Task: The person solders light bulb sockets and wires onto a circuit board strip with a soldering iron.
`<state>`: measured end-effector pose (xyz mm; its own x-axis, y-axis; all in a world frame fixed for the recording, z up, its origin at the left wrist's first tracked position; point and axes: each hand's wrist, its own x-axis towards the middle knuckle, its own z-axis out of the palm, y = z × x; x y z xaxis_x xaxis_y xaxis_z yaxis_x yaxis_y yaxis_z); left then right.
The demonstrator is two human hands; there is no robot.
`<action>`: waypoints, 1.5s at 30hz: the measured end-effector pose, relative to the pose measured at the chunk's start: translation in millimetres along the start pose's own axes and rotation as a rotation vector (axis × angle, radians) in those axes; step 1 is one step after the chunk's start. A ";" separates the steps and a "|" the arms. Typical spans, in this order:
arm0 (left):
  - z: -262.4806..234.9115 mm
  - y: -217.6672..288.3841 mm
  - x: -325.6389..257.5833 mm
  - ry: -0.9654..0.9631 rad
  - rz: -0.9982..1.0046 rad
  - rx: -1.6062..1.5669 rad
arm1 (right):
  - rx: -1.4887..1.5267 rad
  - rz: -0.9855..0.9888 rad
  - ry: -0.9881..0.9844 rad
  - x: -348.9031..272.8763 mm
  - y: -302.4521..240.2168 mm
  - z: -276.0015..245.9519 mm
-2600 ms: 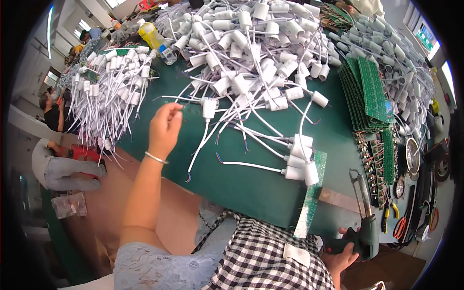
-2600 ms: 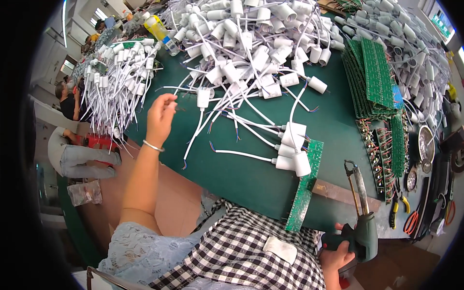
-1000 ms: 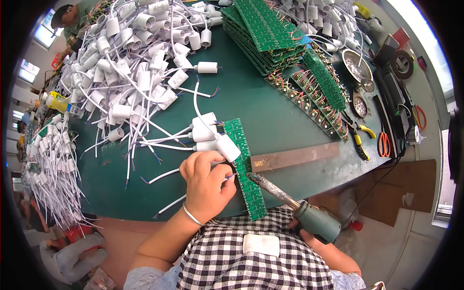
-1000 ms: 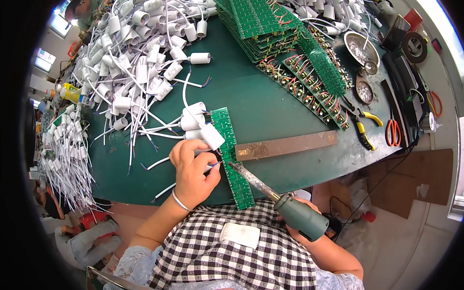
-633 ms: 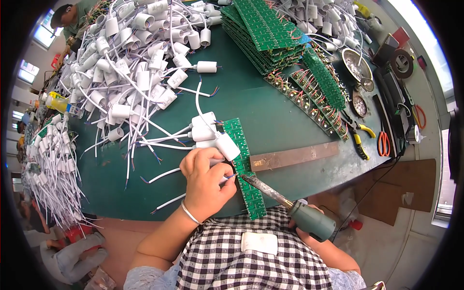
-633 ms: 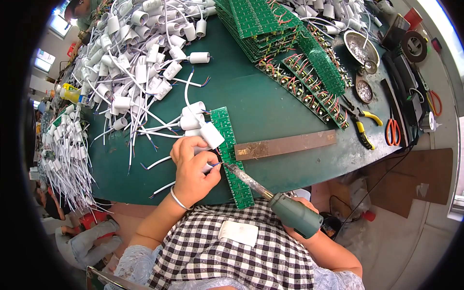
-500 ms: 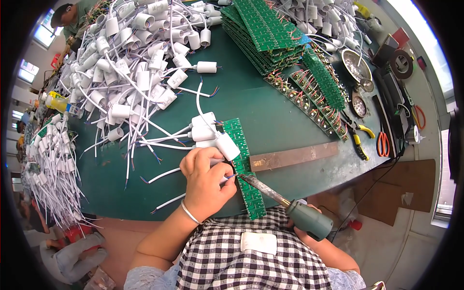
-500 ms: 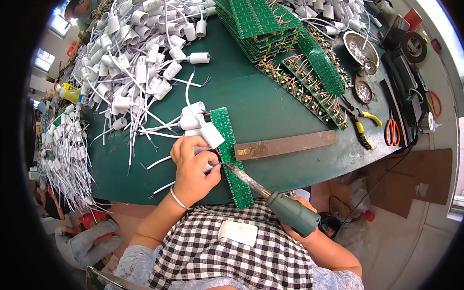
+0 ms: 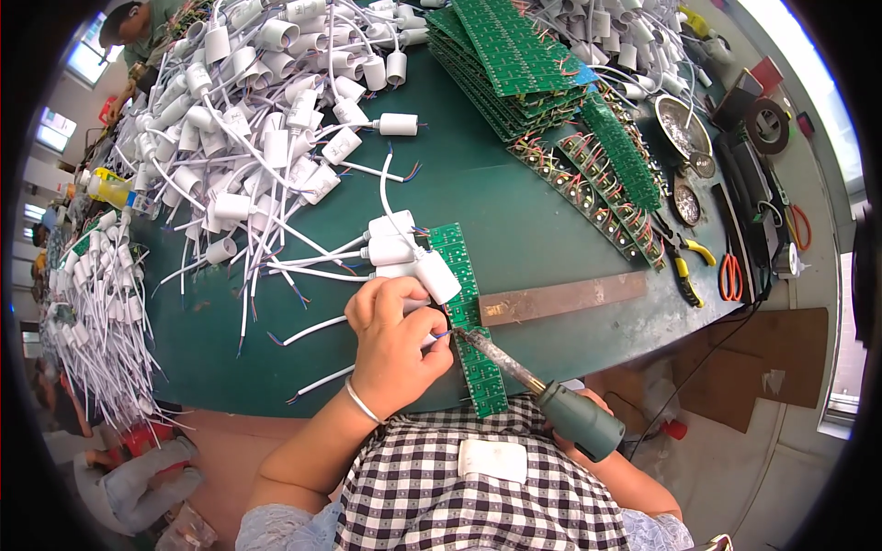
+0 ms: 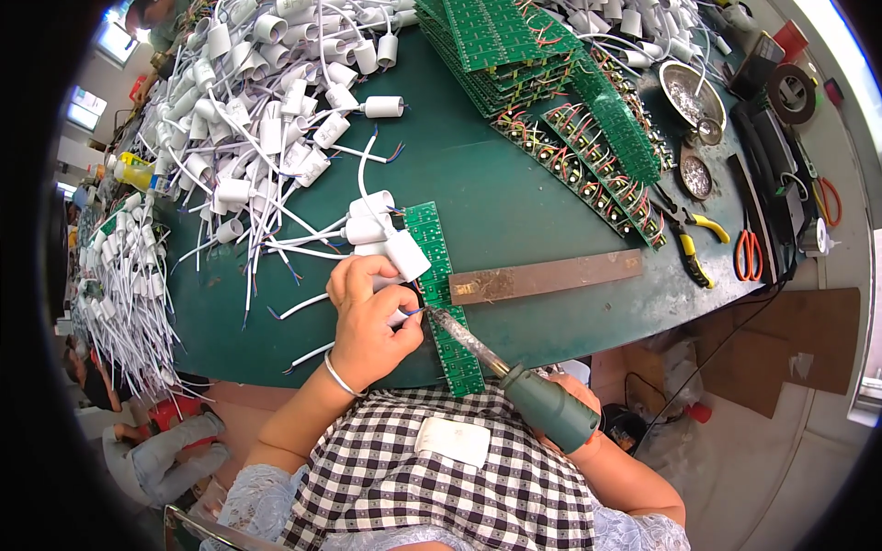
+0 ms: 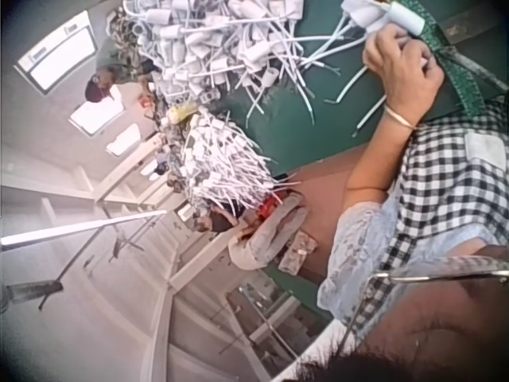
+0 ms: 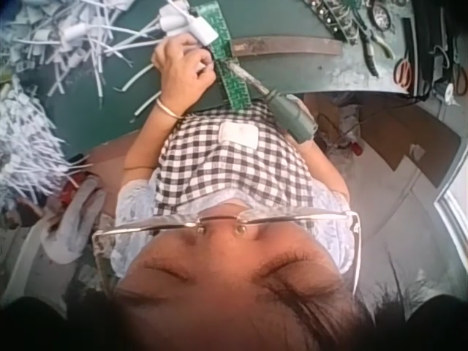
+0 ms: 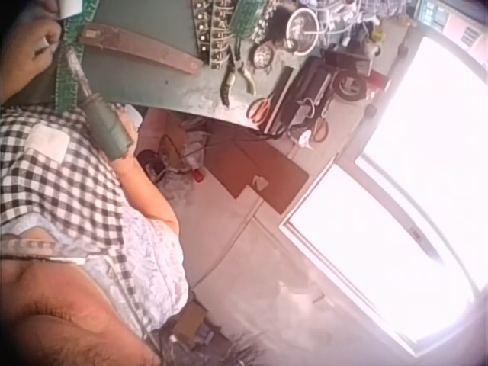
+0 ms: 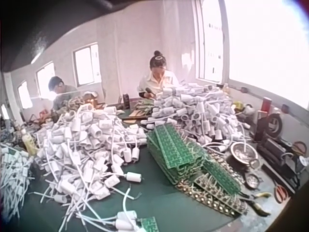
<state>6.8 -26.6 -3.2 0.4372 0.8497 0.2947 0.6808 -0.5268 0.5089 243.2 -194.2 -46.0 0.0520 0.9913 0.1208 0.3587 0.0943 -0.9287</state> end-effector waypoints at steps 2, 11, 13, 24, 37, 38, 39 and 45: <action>-0.1 -0.2 0.2 0.000 0.001 0.002 | -0.219 -0.058 0.008 -4.4 6.6 -3.4; 1.8 -2.0 -1.4 0.008 -0.001 -0.009 | 0.403 0.237 -0.127 6.7 -15.0 -27.3; 2.0 -1.5 -1.3 0.005 -0.002 -0.011 | 0.337 0.169 -0.093 5.9 -16.6 -22.9; -1.6 -2.7 -1.5 0.023 0.024 -0.030 | -0.065 0.083 -0.081 -9.9 1.3 -15.6; -3.2 -2.3 -5.2 0.055 0.167 0.089 | -0.073 -0.001 -0.089 1.5 -5.6 -19.3; -3.0 -1.8 -5.2 0.054 0.167 0.090 | -0.053 0.025 -0.084 0.4 -5.0 -19.1; -2.9 -1.2 -5.2 0.050 0.166 0.115 | -0.052 0.025 -0.084 0.4 -4.2 -19.3; -4.5 -3.8 -6.0 0.028 0.147 0.111 | -0.040 -0.018 -0.096 -0.9 -4.7 -18.6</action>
<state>-1.0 -29.6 -3.3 0.5215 0.7627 0.3824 0.6720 -0.6433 0.3667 258.8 -197.2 -35.2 -0.0433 0.9939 0.1014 0.3954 0.1102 -0.9119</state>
